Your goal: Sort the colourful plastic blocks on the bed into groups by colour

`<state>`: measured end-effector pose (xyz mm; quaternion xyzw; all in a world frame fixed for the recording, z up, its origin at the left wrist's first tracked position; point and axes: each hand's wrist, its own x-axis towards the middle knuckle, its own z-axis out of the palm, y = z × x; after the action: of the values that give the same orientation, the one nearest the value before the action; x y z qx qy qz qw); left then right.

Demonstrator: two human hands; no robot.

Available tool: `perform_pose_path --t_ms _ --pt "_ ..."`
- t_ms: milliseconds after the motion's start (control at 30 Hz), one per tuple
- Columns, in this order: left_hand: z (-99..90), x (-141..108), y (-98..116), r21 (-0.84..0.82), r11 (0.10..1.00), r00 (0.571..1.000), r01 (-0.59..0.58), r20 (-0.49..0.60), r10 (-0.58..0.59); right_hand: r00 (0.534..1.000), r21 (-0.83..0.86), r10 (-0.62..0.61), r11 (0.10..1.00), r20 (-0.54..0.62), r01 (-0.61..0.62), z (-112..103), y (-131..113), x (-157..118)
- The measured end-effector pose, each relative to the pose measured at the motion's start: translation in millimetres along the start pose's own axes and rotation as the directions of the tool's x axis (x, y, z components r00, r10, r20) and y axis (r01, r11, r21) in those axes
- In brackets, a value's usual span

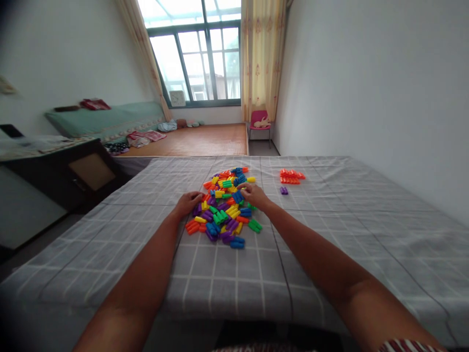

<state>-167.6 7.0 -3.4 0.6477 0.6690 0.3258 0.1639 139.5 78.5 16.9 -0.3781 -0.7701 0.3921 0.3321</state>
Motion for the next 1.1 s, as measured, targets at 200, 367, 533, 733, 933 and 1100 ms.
perform_pose_path --t_ms 200,367,533,733,933,1100 --pt "-0.5 1.0 0.2 0.014 1.000 1.000 -0.008 0.000 0.008 0.973 0.225 0.230 0.947 0.022 -0.229 -18.9 6.4 -8.1" --pt "-0.7 0.7 -0.3 0.027 1.000 1.000 0.000 -0.003 0.001 0.994 -0.182 0.064 0.982 0.084 -0.048 -27.3 6.7 -9.7" --pt "-0.2 0.8 -2.1 0.012 1.000 1.000 0.006 0.004 -0.006 0.987 -0.458 -0.023 0.884 0.160 0.095 -28.5 4.4 -5.9" --pt "2.4 2.5 -3.6 -0.002 1.000 1.000 0.021 0.005 -0.021 0.988 -0.609 -0.055 0.782 0.144 0.132 -18.2 -0.7 -0.8" --pt "5.2 5.0 -9.9 0.005 1.000 1.000 0.003 -0.009 -0.003 0.906 -0.505 -0.338 0.753 0.254 0.423 25.4 -31.5 8.6" --pt "6.1 4.6 -13.1 -0.025 0.999 0.999 -0.043 -0.009 0.043 0.766 -0.463 -0.436 0.616 0.473 0.637 68.6 -55.5 20.8"
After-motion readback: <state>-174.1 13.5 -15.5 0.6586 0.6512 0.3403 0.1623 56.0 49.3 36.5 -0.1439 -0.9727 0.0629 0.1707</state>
